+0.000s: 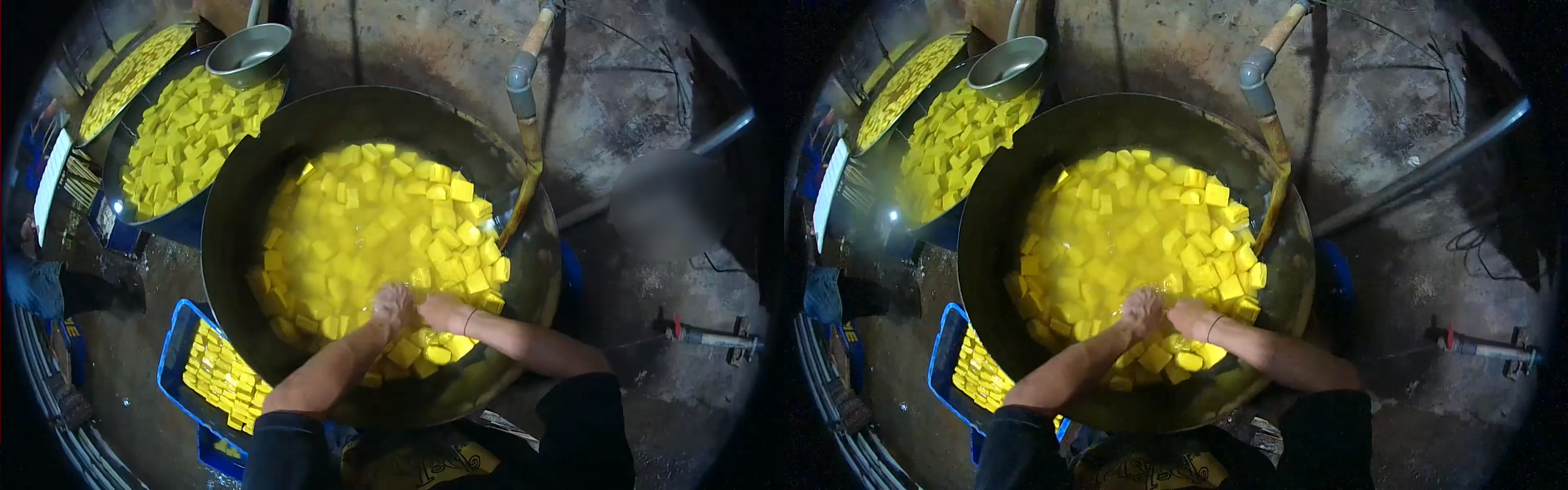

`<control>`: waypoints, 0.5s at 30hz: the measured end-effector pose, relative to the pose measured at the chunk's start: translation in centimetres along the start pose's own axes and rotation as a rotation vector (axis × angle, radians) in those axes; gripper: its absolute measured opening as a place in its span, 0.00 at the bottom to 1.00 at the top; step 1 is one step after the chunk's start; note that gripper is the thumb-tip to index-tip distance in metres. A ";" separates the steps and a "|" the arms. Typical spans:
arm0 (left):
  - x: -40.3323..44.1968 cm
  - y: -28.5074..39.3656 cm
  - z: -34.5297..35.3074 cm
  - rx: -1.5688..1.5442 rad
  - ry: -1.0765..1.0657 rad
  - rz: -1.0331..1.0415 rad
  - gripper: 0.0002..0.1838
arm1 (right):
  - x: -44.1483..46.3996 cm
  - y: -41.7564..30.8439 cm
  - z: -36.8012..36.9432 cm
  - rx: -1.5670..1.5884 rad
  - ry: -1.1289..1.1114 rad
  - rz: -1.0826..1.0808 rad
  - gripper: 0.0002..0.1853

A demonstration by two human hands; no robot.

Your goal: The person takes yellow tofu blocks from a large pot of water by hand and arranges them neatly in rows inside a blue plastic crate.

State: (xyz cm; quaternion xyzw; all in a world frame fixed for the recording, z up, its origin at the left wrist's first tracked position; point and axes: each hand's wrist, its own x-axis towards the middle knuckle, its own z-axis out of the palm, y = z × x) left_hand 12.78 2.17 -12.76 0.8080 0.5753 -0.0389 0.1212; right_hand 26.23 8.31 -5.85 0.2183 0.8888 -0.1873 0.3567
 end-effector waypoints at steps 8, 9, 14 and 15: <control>2.7 -7.3 -0.6 -1.057 -0.018 -0.236 0.06 | 5.3 9.5 -8.7 0.346 0.046 -0.126 0.14; 3.8 -9.3 -1.0 -0.941 0.057 -0.159 0.05 | 6.6 9.6 -10.6 0.291 0.124 -0.094 0.13; 5.2 -16.0 0.6 -0.460 0.327 0.151 0.08 | 11.8 7.7 -12.9 -0.001 0.538 -0.038 0.08; 5.4 -16.4 1.1 -0.552 0.207 0.007 0.09 | 13.1 7.6 -12.1 0.000 0.537 -0.038 0.08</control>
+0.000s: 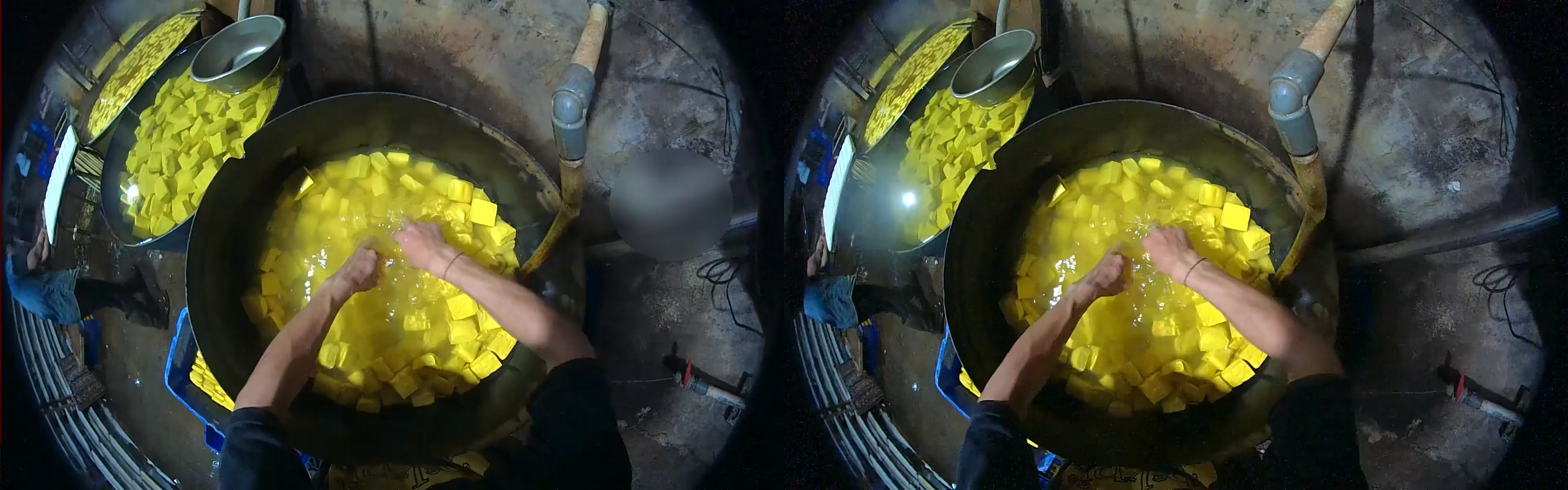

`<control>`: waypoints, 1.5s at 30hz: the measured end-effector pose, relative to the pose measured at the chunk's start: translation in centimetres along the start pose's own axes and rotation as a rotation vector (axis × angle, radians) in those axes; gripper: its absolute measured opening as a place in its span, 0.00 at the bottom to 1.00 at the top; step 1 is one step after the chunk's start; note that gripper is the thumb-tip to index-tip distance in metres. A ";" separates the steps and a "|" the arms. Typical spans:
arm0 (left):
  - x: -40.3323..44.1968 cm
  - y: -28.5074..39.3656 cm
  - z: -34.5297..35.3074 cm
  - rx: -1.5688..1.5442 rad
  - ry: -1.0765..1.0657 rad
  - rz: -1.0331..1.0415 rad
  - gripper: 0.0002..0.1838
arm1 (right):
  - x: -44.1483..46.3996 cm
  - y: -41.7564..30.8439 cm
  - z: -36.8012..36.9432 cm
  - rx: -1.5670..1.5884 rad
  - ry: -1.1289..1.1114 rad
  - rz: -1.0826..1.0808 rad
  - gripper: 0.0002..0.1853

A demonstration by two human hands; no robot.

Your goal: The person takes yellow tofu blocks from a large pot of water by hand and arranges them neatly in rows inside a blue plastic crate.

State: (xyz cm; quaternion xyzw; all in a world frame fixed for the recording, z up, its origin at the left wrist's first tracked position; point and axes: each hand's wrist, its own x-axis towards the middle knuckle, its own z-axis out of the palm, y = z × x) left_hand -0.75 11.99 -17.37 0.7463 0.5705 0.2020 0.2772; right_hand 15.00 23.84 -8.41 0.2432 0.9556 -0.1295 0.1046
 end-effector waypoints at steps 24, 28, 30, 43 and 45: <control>0.9 7.8 -3.4 -2.135 0.930 -0.367 0.19 | -1.4 -5.5 -7.1 0.933 0.153 0.135 0.19; 1.2 10.1 -4.1 -2.274 1.113 -0.230 0.19 | -2.0 -9.5 -9.5 0.641 0.280 0.037 0.25; 1.3 9.7 -3.6 -2.534 1.098 -0.061 0.19 | -1.4 -9.7 -7.5 0.644 0.236 0.044 0.28; -15.5 14.0 -23.2 -2.121 1.306 0.528 0.20 | -9.7 -8.8 2.1 1.065 -0.334 0.435 0.24; -20.5 13.6 -23.7 -2.014 1.357 0.617 0.21 | -9.4 -12.4 -1.5 1.290 -0.389 0.410 0.24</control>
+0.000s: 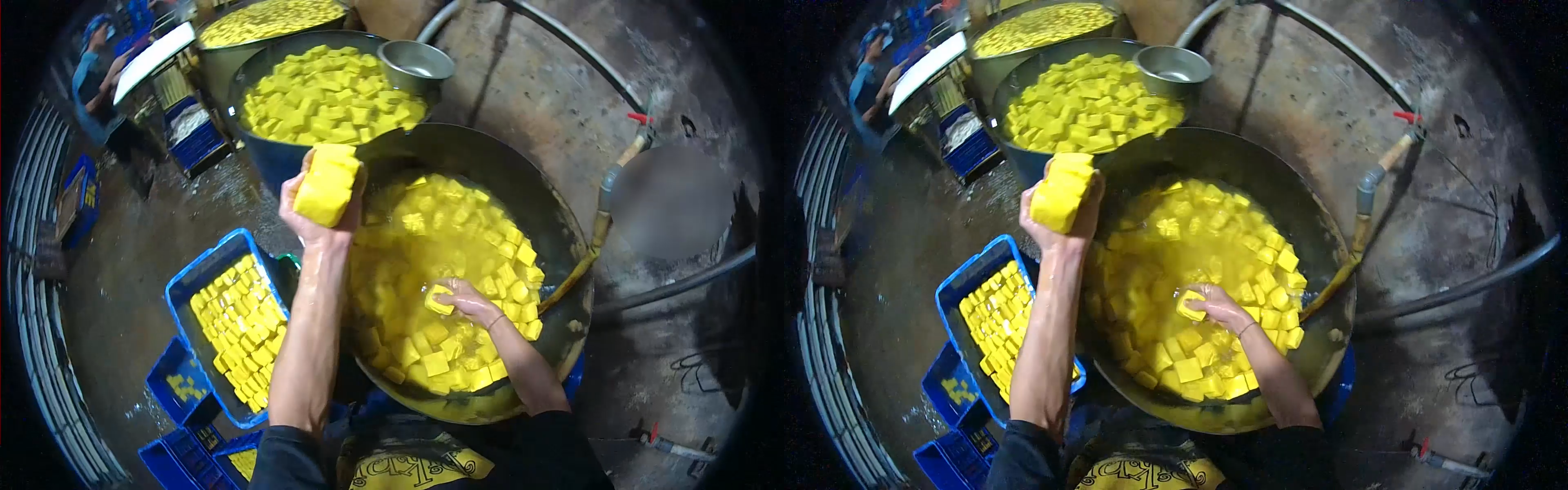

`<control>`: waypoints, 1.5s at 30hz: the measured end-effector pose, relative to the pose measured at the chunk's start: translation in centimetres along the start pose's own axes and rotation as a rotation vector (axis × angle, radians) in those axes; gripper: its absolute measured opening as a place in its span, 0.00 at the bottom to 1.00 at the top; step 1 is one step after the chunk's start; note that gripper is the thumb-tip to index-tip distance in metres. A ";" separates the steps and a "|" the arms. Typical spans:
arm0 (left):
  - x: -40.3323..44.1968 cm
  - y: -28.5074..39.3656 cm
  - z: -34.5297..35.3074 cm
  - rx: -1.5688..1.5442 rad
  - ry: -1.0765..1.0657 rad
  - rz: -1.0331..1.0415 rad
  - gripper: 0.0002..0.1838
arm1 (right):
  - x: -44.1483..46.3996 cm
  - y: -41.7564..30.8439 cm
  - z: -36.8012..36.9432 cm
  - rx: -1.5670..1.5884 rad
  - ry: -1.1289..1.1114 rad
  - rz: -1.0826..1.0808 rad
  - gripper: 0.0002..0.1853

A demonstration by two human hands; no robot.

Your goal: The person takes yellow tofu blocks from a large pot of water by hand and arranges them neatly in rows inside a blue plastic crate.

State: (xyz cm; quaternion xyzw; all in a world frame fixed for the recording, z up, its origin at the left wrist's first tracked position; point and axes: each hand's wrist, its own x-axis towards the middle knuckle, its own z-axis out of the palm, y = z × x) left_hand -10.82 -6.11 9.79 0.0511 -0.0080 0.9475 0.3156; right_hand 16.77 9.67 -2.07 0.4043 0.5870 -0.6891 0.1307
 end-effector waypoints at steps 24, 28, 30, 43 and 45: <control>-17.0 23.1 -18.5 0.114 0.849 -0.114 0.46 | 14.2 -8.6 40.2 -0.448 -0.676 -0.068 0.28; -19.2 22.6 -32.3 1.403 0.796 -0.117 0.28 | 18.8 -9.7 44.5 -0.369 -0.578 0.117 0.26; -20.9 22.9 -32.9 2.179 0.544 -0.743 0.23 | 21.4 -8.8 47.1 -0.767 -0.407 0.013 0.26; -24.2 23.5 -31.3 2.216 0.149 0.046 0.21 | 18.5 -0.3 42.1 -0.647 -0.149 -0.418 0.36; -19.9 22.1 -27.6 2.068 0.268 0.309 0.18 | 10.6 -5.1 38.4 -0.549 -0.121 -0.765 0.25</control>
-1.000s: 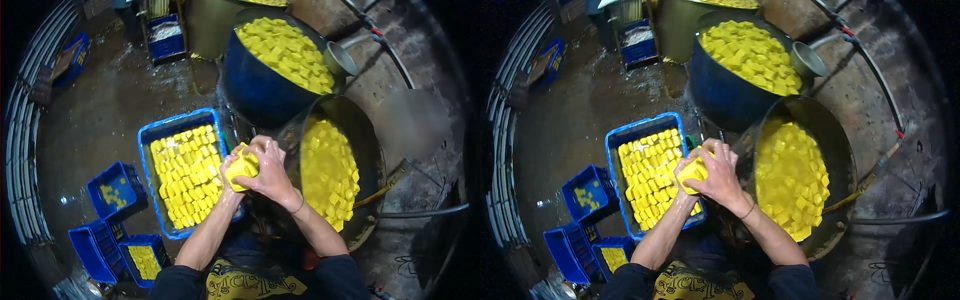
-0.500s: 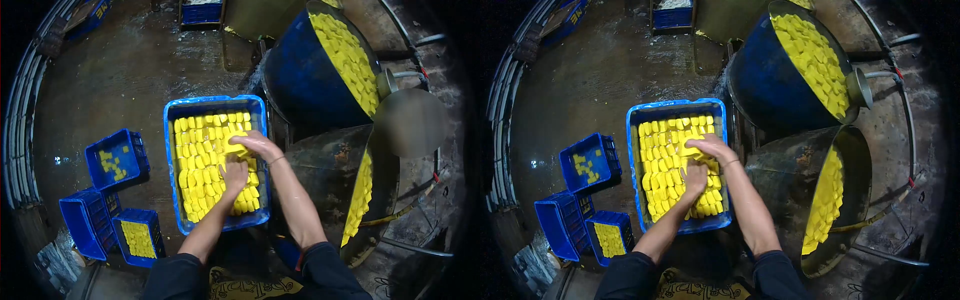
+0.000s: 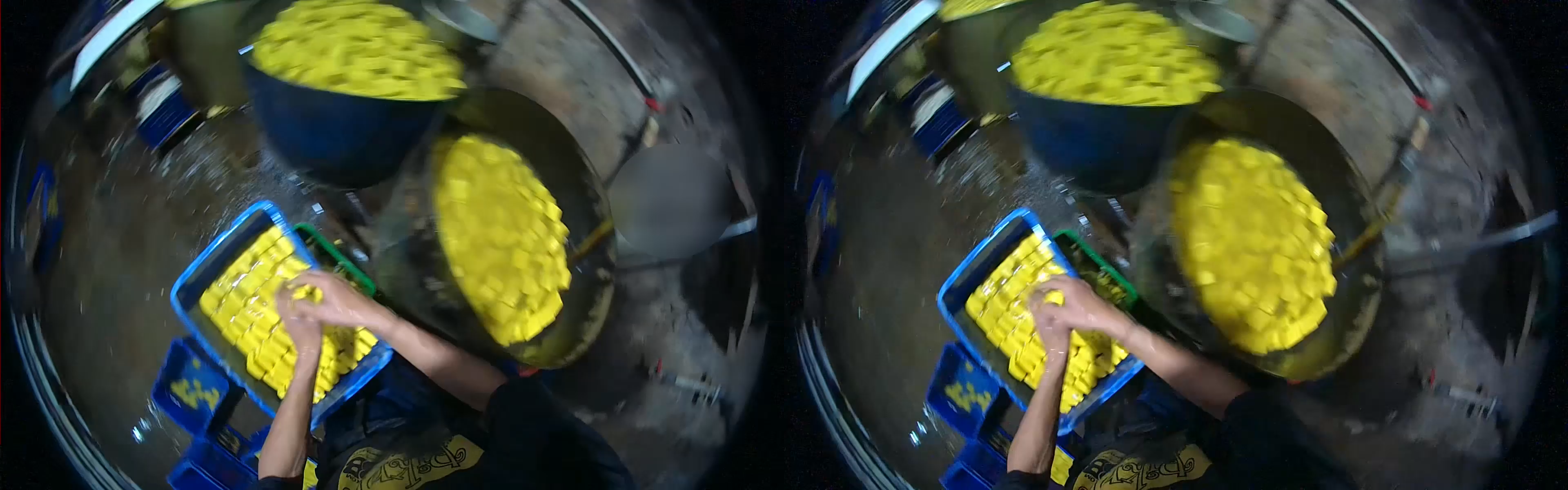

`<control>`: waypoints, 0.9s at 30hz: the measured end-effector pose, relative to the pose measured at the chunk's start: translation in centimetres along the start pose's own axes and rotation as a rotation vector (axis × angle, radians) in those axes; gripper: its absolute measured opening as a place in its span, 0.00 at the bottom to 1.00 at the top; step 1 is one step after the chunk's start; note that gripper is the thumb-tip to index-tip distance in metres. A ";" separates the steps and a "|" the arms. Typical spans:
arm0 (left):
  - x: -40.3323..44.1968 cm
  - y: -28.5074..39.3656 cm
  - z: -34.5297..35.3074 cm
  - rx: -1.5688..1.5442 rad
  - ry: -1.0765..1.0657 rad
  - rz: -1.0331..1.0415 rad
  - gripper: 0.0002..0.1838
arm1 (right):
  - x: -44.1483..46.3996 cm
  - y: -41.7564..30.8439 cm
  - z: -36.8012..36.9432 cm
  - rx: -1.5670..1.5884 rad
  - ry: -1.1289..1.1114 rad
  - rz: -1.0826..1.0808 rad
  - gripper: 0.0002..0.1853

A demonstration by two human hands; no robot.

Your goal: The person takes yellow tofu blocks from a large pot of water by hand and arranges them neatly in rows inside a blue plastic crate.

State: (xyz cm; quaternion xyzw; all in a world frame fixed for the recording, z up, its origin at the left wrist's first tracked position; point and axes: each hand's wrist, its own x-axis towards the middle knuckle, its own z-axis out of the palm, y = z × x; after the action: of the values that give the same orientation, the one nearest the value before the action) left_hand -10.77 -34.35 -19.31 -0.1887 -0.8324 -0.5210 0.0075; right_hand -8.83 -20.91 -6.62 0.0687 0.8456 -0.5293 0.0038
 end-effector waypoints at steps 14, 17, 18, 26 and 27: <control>-0.5 33.3 24.6 0.513 -1.445 1.390 0.26 | -27.8 15.4 -31.3 -0.975 0.165 0.483 0.20; -4.1 27.5 27.2 0.565 -1.648 1.337 0.27 | -28.6 20.4 -29.8 -1.164 0.046 0.494 0.23; -4.7 26.0 27.8 0.541 -1.717 1.291 0.28 | -28.8 21.4 -29.8 -1.185 0.004 0.478 0.23; 1.1 26.2 31.8 -0.005 -2.085 0.587 0.38 | -23.0 22.2 -43.9 -0.188 0.007 0.535 0.21; 2.9 27.1 32.5 0.001 -2.083 0.579 0.38 | -21.1 23.4 -45.0 -0.212 0.074 0.483 0.21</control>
State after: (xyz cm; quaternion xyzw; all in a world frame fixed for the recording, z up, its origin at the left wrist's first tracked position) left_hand 1.27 5.28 -10.20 -0.7284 -0.3536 -0.0827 -0.5810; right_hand 17.91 27.10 -6.06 0.2870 0.8551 -0.4186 0.1062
